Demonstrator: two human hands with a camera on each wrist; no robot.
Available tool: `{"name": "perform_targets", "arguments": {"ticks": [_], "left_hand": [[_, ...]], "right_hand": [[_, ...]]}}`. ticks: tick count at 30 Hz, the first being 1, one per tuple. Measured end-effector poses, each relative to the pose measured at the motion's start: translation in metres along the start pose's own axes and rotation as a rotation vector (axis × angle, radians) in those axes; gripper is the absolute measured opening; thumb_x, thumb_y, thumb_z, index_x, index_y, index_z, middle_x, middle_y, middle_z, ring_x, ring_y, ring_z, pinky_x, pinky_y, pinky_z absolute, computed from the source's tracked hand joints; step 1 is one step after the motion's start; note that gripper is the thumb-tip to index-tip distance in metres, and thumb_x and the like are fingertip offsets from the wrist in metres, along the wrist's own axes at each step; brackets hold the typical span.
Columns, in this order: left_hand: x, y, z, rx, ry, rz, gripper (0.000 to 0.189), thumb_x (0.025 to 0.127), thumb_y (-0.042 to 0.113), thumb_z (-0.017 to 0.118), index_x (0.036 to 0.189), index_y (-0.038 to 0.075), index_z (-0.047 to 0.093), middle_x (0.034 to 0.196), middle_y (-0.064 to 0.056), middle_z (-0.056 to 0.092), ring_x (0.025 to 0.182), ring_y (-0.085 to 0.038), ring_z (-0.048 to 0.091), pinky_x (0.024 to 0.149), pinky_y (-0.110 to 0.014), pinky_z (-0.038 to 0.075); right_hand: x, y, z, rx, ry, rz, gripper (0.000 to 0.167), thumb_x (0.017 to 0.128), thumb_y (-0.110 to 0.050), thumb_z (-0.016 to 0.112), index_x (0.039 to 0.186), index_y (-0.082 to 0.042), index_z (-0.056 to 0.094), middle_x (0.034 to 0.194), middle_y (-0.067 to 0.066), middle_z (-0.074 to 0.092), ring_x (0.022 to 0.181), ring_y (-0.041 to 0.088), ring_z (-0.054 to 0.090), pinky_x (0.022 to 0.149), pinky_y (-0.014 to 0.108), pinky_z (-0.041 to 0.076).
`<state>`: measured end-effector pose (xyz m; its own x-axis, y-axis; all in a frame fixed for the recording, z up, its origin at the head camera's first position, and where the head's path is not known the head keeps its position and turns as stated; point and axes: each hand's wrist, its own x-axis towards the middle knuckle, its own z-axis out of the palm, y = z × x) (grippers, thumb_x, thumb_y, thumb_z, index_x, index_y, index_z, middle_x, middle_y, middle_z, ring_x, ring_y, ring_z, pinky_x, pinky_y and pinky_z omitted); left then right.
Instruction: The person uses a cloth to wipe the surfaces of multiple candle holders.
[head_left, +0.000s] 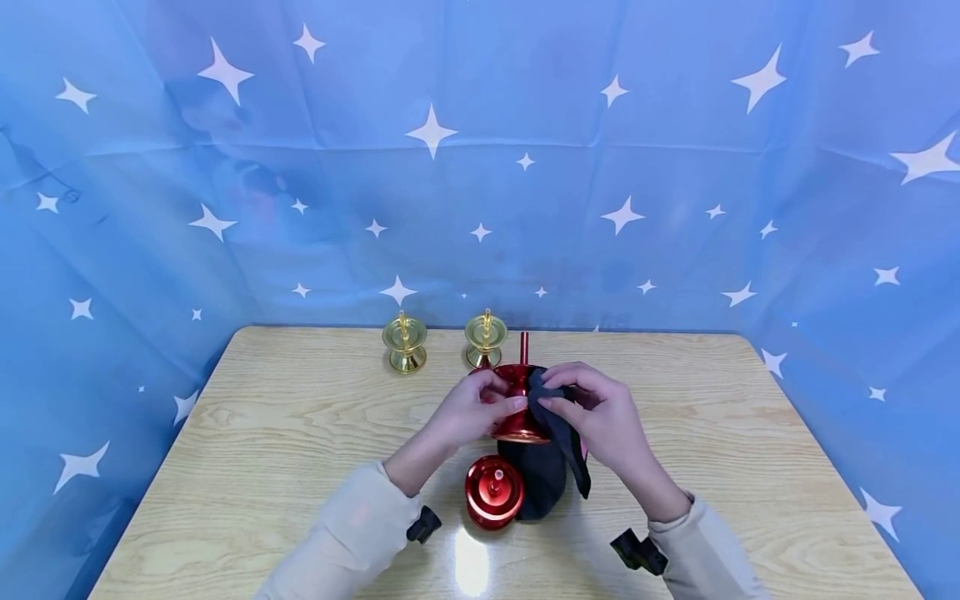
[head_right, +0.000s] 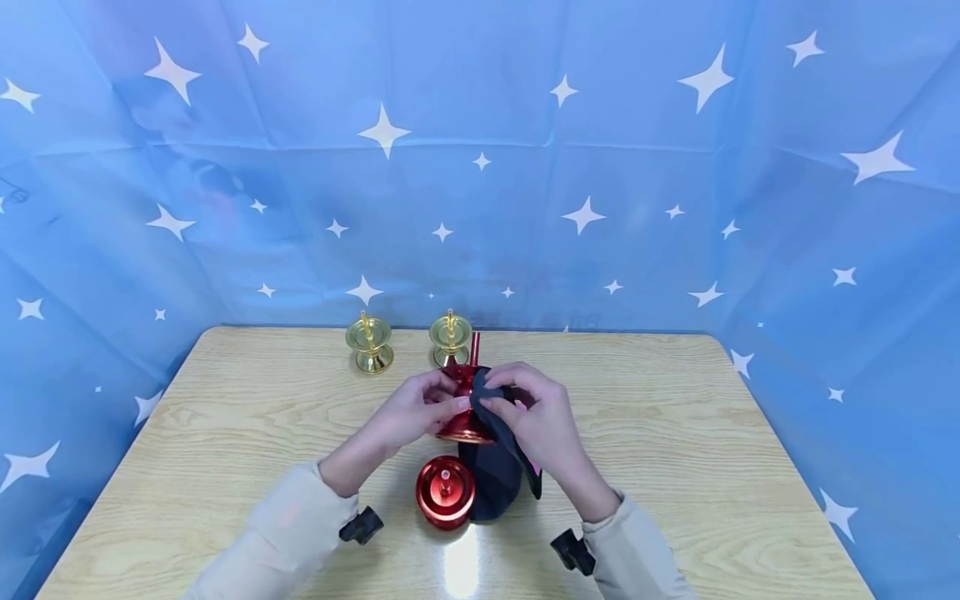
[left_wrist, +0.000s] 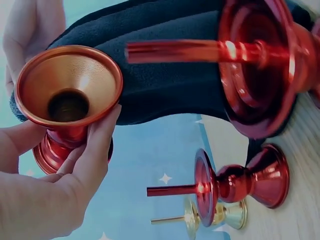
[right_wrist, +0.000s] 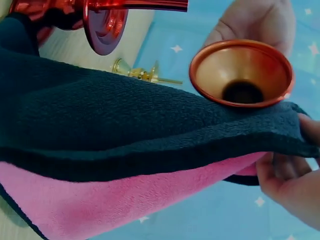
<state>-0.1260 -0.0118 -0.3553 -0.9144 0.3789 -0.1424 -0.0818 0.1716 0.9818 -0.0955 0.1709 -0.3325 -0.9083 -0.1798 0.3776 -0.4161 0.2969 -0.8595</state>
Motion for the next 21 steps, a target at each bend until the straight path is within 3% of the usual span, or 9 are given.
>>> {"name": "perform_targets", "arguments": {"ticks": [4,10,14,21], "left_hand": [[-0.001,0.004,-0.001,-0.102,-0.041,-0.037,0.028,0.088,0.014,0.061,0.104,-0.007,0.052,0.078,-0.005,0.054,0.064,-0.013,0.052,0.057,-0.025,0.049],[-0.003,0.009,-0.008,-0.237,-0.120,-0.070,0.030,0.092,0.015,0.055,0.113,-0.006,0.049,0.084,-0.003,0.055,0.072,-0.012,0.054,0.063,-0.025,0.050],[-0.005,0.013,-0.007,-0.212,-0.133,-0.050,0.030,0.092,0.013,0.056,0.114,-0.006,0.050,0.090,-0.007,0.059,0.073,-0.011,0.056,0.067,-0.027,0.052],[-0.003,0.005,-0.003,-0.099,-0.023,-0.008,0.025,0.087,0.011,0.063,0.104,-0.005,0.054,0.079,-0.006,0.054,0.063,-0.012,0.050,0.055,-0.022,0.045]], "right_hand": [[-0.002,0.003,-0.001,-0.001,-0.009,-0.019,0.015,0.077,0.011,0.065,0.087,-0.001,0.062,0.098,0.012,0.060,0.091,0.012,0.058,0.072,0.021,0.051],[-0.006,0.018,-0.004,0.055,-0.052,0.059,0.013,0.079,0.012,0.062,0.087,0.002,0.058,0.100,0.016,0.058,0.089,0.013,0.058,0.069,0.022,0.052],[-0.007,0.022,-0.004,0.076,-0.080,0.106,0.011,0.080,0.011,0.061,0.087,0.003,0.057,0.099,0.017,0.058,0.087,0.014,0.057,0.070,0.023,0.051],[-0.005,0.004,-0.008,0.081,-0.042,0.037,0.014,0.079,0.013,0.061,0.088,0.002,0.058,0.104,0.017,0.057,0.095,0.012,0.057,0.074,0.021,0.051]]}}
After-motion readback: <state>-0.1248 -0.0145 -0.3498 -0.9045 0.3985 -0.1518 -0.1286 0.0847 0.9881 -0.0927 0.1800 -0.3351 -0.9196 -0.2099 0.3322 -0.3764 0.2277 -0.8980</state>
